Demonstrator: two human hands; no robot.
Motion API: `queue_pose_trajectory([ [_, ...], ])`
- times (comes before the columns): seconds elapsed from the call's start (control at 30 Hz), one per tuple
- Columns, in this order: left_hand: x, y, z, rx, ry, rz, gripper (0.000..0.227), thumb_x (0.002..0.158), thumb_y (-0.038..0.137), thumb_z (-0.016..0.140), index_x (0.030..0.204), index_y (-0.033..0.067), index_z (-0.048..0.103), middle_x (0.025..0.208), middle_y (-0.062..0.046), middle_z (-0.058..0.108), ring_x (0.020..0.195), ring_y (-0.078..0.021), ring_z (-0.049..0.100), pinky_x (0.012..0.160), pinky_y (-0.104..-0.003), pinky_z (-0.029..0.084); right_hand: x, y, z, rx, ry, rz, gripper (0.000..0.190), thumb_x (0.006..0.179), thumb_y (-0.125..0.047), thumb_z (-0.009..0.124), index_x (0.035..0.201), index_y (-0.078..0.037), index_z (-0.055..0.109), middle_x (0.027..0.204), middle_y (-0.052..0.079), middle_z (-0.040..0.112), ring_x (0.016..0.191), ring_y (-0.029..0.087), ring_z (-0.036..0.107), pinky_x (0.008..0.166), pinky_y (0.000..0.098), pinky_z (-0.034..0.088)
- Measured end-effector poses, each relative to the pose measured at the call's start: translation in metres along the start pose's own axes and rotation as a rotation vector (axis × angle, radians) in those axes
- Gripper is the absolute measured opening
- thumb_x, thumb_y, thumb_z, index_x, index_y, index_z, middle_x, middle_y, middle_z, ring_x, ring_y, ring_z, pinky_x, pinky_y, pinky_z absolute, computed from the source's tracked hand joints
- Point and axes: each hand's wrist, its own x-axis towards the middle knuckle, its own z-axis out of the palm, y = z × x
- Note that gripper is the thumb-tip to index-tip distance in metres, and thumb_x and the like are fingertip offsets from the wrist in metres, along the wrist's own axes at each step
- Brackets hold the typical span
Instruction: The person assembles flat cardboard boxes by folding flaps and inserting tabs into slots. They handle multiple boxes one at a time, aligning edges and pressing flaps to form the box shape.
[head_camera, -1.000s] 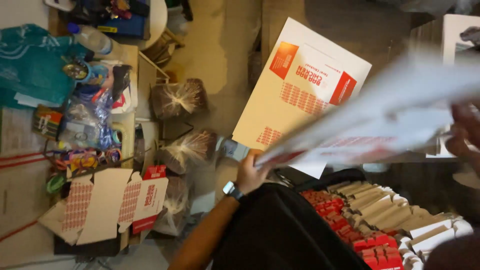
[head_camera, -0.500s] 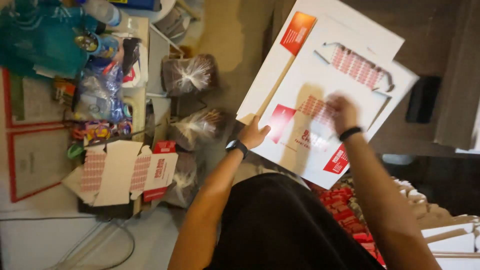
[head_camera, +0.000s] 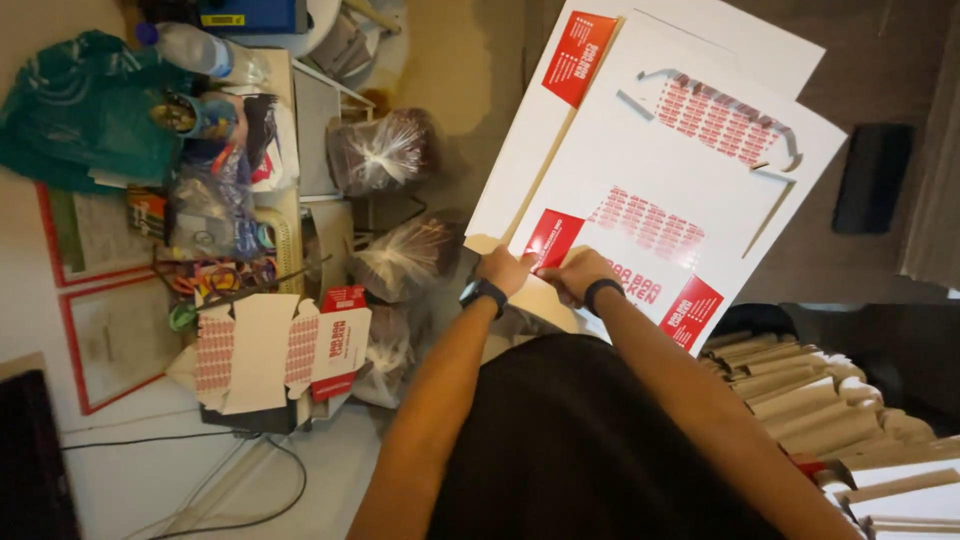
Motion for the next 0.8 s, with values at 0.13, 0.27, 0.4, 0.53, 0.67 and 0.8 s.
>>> queue_pose_trajectory([
  [0.13, -0.007, -0.01, 0.017, -0.043, 0.206, 0.029, 0.059, 0.083, 0.059, 0.064, 0.117, 0.0109, 0.068, 0.107, -0.02, 0.075, 0.106, -0.0368, 0.073, 0.086, -0.049, 0.06, 0.012, -0.004, -0.006, 0.044, -0.036, -0.021, 0.037, 0.07, -0.045, 0.088, 0.06, -0.012, 0.075, 0.045, 0.008, 0.065, 0.042, 0.022, 0.068, 0.043, 0.0301, 0.054],
  [0.27, -0.046, 0.008, 0.026, 0.029, 0.367, 0.065, 0.045, 0.084, 0.048, 0.065, 0.106, 0.0092, 0.066, 0.089, -0.021, 0.076, 0.089, -0.0394, 0.077, 0.072, -0.051, 0.063, 0.012, 0.004, -0.011, 0.028, -0.065, -0.018, 0.036, 0.066, -0.045, 0.089, 0.059, -0.013, 0.076, 0.049, 0.008, 0.068, 0.044, 0.022, 0.07, 0.046, 0.0302, 0.056],
  [0.4, -0.007, -0.016, 0.02, 0.146, 0.444, 0.159, 0.039, 0.084, 0.046, 0.067, 0.098, 0.01, 0.067, 0.082, -0.02, 0.074, 0.081, -0.038, 0.077, 0.065, -0.048, 0.063, -0.004, 0.0, -0.02, -0.036, -0.07, 0.023, 0.041, 0.075, -0.049, 0.082, 0.064, -0.01, 0.076, 0.053, 0.009, 0.07, 0.05, 0.023, 0.072, 0.054, 0.0322, 0.057],
  [0.53, 0.008, -0.004, -0.03, 0.037, -0.028, 0.204, 0.071, 0.082, 0.074, 0.062, 0.119, 0.0135, 0.069, 0.113, -0.022, 0.073, 0.116, -0.039, 0.068, 0.093, -0.05, 0.056, -0.002, -0.007, -0.029, -0.028, -0.097, 0.038, 0.042, 0.076, -0.053, 0.078, 0.068, -0.012, 0.077, 0.056, 0.008, 0.071, 0.051, 0.022, 0.072, 0.052, 0.0297, 0.055],
  [0.67, -0.009, 0.024, -0.063, 0.118, -0.23, 0.281, 0.087, 0.083, 0.08, 0.057, 0.144, 0.0191, 0.047, 0.131, -0.03, 0.064, 0.131, -0.0447, 0.057, 0.109, -0.053, 0.048, 0.029, 0.019, -0.012, 0.165, -0.232, 0.018, 0.041, 0.079, -0.046, 0.077, 0.074, -0.005, 0.079, 0.056, 0.015, 0.07, 0.046, 0.023, 0.069, 0.046, 0.0264, 0.054],
  [0.8, 0.004, 0.025, -0.071, 0.169, -0.102, 0.437, 0.06, 0.09, 0.063, 0.061, 0.121, 0.0114, 0.066, 0.112, -0.025, 0.072, 0.118, -0.0453, 0.066, 0.098, -0.054, 0.055, 0.038, 0.022, -0.005, 0.466, -0.159, 0.001, 0.048, 0.09, -0.044, 0.064, 0.072, -0.001, 0.075, 0.053, 0.018, 0.066, 0.041, 0.024, 0.066, 0.037, 0.0289, 0.053],
])
